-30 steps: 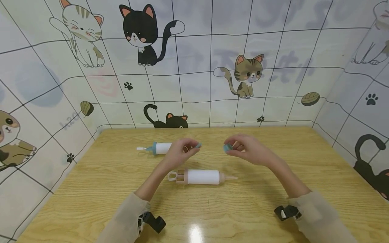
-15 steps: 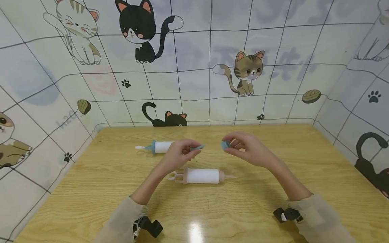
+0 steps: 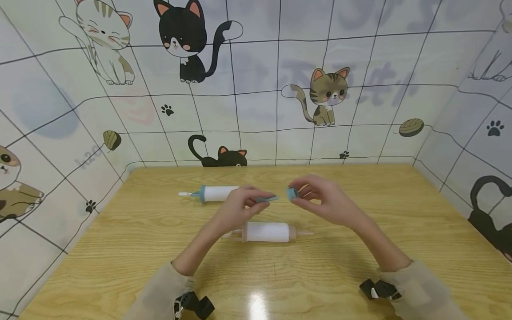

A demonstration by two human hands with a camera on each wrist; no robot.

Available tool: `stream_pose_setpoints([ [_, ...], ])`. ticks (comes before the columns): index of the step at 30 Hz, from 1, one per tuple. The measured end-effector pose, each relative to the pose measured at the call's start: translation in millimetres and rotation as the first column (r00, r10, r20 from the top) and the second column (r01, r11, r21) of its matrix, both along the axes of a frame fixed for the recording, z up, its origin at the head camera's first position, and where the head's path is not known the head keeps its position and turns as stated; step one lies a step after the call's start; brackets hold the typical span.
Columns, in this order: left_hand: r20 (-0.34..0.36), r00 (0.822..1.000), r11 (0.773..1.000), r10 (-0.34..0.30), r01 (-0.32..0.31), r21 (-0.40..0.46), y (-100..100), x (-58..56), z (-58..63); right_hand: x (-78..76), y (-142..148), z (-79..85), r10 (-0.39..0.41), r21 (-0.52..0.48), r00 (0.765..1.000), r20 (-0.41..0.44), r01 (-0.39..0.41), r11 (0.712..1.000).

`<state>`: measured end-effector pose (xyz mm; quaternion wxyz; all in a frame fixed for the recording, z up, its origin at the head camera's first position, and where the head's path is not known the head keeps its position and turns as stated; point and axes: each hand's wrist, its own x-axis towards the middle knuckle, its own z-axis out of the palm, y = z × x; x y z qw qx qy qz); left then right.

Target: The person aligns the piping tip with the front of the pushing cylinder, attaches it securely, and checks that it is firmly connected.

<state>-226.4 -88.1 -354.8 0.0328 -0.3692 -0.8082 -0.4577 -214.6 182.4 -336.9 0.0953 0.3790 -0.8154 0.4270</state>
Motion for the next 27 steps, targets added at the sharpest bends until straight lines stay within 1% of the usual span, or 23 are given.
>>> stream_pose_setpoints([
  [7, -0.019, 0.999, 0.998, -0.048, 0.049, 0.047, 5, 4.7, 2.2, 4.8, -6, -0.1, 0.050, -0.047, 0.999, -0.013, -0.051, 0.998],
  [14, -0.036, 0.996, 0.995, -0.085, 0.087, 0.055, 7, 6.9, 1.4, 7.4, -10, -1.2, 0.074, -0.045, 0.996, -0.046, -0.076, 0.996],
  [18, -0.029, 0.994, 0.992, -0.108, 0.109, 0.068, 9, 8.9, 2.4, 8.0, -11, -1.4, 0.082, -0.038, 0.995, -0.056, -0.084, 0.996],
  [22, -0.002, 0.993, 0.990, -0.117, 0.117, 0.083, 10, 11.4, 3.7, 8.8, -12, -1.4, 0.085, -0.034, 0.994, -0.063, -0.088, 0.996],
  [27, -0.007, 0.993, 0.990, -0.116, 0.116, 0.079, 12, 13.9, 5.0, 10.7, -15, -1.4, 0.104, -0.039, 0.992, -0.069, -0.107, 0.994],
])
